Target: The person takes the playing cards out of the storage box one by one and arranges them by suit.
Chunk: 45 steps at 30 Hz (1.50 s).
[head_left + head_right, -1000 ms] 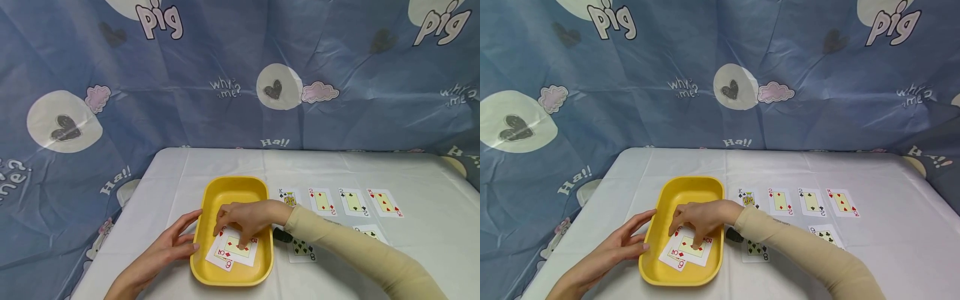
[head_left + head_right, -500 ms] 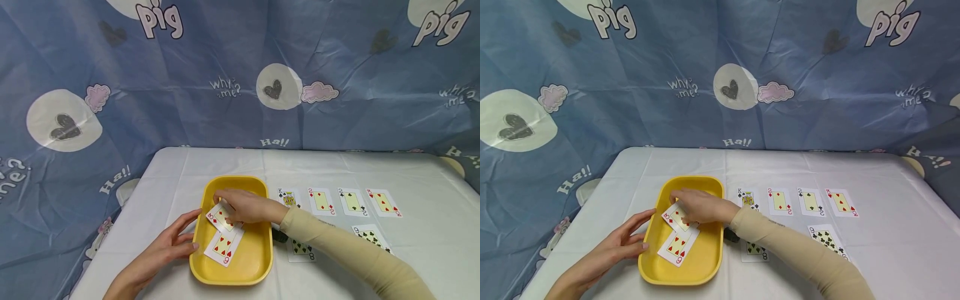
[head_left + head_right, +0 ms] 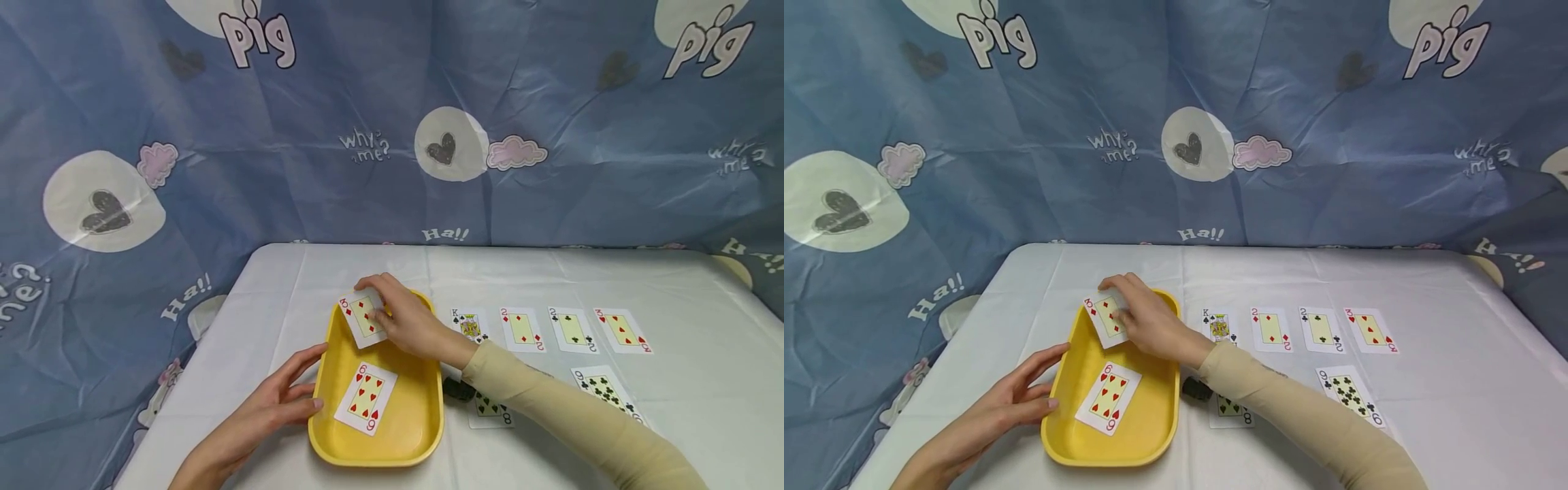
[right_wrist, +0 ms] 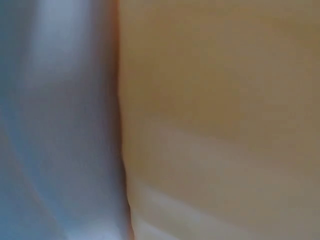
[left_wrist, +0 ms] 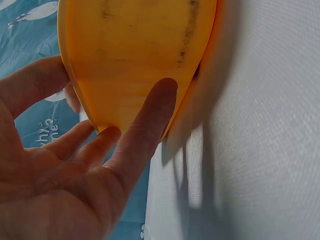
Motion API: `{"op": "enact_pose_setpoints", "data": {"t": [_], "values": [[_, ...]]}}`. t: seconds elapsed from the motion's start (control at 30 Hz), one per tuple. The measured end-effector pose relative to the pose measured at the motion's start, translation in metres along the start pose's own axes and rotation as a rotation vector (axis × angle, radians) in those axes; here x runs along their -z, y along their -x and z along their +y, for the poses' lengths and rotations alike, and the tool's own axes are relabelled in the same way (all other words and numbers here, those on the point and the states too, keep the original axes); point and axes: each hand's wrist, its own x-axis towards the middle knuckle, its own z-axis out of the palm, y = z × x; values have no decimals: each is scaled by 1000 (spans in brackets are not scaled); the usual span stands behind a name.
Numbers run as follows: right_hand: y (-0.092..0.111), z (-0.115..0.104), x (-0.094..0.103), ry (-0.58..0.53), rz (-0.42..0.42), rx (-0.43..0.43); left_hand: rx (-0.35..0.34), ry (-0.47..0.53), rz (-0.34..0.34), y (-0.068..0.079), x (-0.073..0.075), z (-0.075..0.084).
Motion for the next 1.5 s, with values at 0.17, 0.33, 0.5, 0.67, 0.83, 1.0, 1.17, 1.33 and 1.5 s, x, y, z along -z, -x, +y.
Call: {"op": "enact_pose_setpoints", "data": {"t": [0.17,0.33,0.5,0.67,0.83,1.0,1.17,1.33,1.5], "values": [[1,-1,1,-200,152,-47,14,1,17,0,0,0],[4,-4,4,-334,200,-93,9,-1,21,0,0,0],[10,-7,12,-488,200,-129,10,0,21,0,0,1],[21,-7,28,-594,223,-159,1,1,8,0,0,1],[38,-3,46,-613,258,-192,2,6,4,-1,0,1],[57,0,65,-582,271,-264,14,8,6,-2,1,0],[78,5,83,-562,281,-304,27,7,8,-3,1,0],[99,11,100,-528,275,-320,56,2,17,-4,3,0],[122,16,116,-513,216,-359,77,2,17,-5,3,1]]}}
